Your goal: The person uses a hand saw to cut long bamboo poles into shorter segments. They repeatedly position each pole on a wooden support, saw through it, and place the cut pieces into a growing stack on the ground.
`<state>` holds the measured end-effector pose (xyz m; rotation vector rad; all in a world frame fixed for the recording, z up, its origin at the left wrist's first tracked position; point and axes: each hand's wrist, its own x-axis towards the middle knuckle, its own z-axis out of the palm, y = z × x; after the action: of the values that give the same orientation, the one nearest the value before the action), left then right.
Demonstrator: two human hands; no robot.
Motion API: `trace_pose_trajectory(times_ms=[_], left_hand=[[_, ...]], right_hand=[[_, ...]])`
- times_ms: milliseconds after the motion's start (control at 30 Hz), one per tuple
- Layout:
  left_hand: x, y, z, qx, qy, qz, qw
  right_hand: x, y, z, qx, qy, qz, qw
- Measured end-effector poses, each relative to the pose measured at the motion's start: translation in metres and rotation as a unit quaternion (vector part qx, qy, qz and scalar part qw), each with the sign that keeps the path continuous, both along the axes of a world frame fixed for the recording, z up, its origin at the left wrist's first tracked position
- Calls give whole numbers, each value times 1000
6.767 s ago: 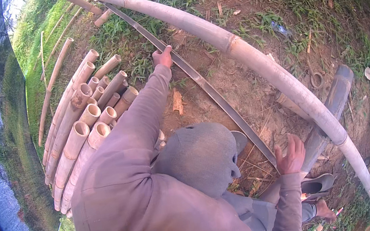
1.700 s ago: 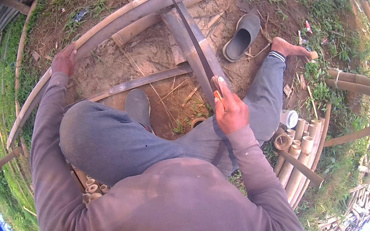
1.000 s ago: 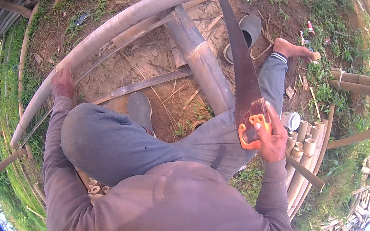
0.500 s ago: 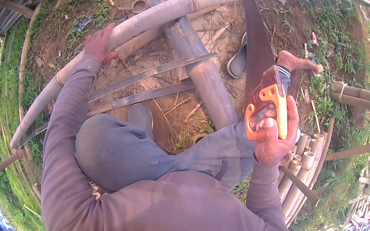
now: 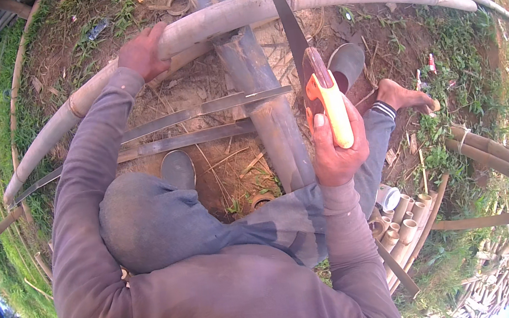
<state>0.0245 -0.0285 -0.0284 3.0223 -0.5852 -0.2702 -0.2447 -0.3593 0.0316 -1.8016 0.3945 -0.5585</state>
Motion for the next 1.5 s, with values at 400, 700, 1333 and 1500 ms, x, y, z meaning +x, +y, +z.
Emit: trace_pose_trajectory(times_ms=[400, 700, 1333, 1500], left_hand=[[2, -1, 2, 39, 7, 16, 999], [0, -1, 2, 35, 1, 24, 999], [66, -160, -3, -213, 106, 98, 966], [59, -163, 3, -195, 109, 100, 970]], right_hand=[[5, -7, -38, -122, -89, 57, 987], [-3, -4, -33, -53, -50, 57, 996], [0, -3, -33, 56, -99, 38, 993], [-3, -8, -41, -8, -88, 41, 995]])
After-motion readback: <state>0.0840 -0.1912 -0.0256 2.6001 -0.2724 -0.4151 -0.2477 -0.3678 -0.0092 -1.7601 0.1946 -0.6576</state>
